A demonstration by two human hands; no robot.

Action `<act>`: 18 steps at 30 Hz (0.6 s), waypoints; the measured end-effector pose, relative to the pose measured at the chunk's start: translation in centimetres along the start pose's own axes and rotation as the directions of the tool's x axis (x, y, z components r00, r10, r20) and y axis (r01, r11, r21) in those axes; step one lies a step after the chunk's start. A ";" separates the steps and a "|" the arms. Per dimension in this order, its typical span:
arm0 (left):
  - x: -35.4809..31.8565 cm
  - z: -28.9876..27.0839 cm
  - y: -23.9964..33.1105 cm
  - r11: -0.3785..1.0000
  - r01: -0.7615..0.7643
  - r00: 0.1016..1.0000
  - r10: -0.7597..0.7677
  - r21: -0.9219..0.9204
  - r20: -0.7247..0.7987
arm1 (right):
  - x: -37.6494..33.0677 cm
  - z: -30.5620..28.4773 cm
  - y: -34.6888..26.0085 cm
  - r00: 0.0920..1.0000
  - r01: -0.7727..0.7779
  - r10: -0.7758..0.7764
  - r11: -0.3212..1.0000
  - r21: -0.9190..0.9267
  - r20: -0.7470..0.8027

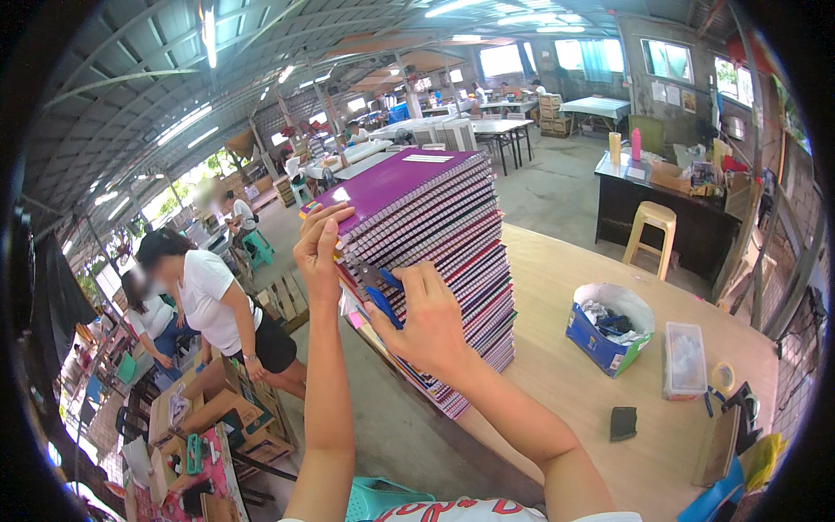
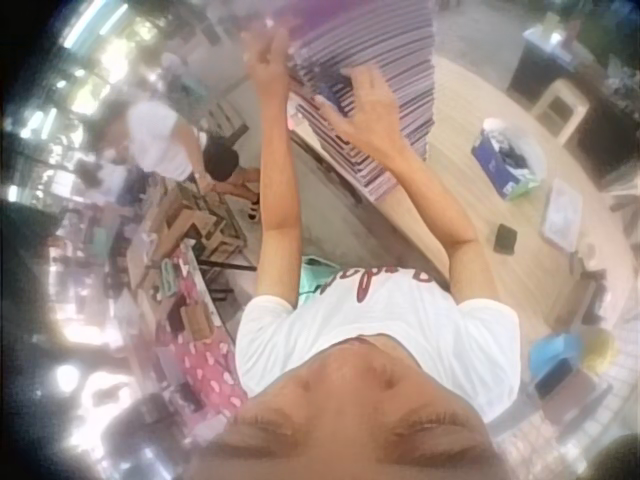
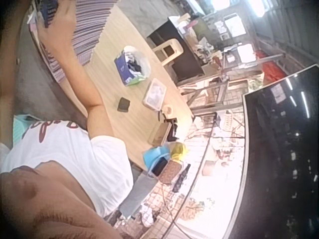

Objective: The person uses pliers to trim the excess metal wire from the spiral bindings of notebooks, working through a large stack on a table.

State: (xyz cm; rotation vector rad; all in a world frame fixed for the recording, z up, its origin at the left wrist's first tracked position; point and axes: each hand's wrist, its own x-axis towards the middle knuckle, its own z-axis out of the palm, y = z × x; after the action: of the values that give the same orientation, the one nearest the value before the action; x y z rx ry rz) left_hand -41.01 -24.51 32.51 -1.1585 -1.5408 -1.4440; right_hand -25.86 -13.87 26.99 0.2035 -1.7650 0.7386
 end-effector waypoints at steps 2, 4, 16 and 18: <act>0.1 0.1 0.1 1.000 -0.009 1.000 0.009 -0.005 0.004 | 0.1 0.2 0.2 1.000 0.004 -0.004 1.000 -0.008 0.006; 0.0 0.1 0.4 1.000 -0.003 1.000 0.003 0.006 -0.012 | 0.2 0.2 0.3 1.000 0.009 -0.009 1.000 -0.014 0.014; -0.2 0.0 0.4 1.000 0.022 1.000 -0.022 0.013 0.004 | -1.1 0.0 0.6 0.995 -0.098 0.096 0.992 0.081 0.018; -0.1 0.0 0.2 1.000 0.018 1.000 -0.018 0.013 0.002 | -1.3 0.4 0.9 0.997 -0.072 0.072 0.996 0.050 0.005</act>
State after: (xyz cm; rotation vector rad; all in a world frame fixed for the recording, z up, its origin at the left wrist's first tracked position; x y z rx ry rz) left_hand -40.79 -24.53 32.45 -1.1417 -1.5637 -1.4433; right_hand -26.23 -13.68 25.43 0.1759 -1.7656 0.8359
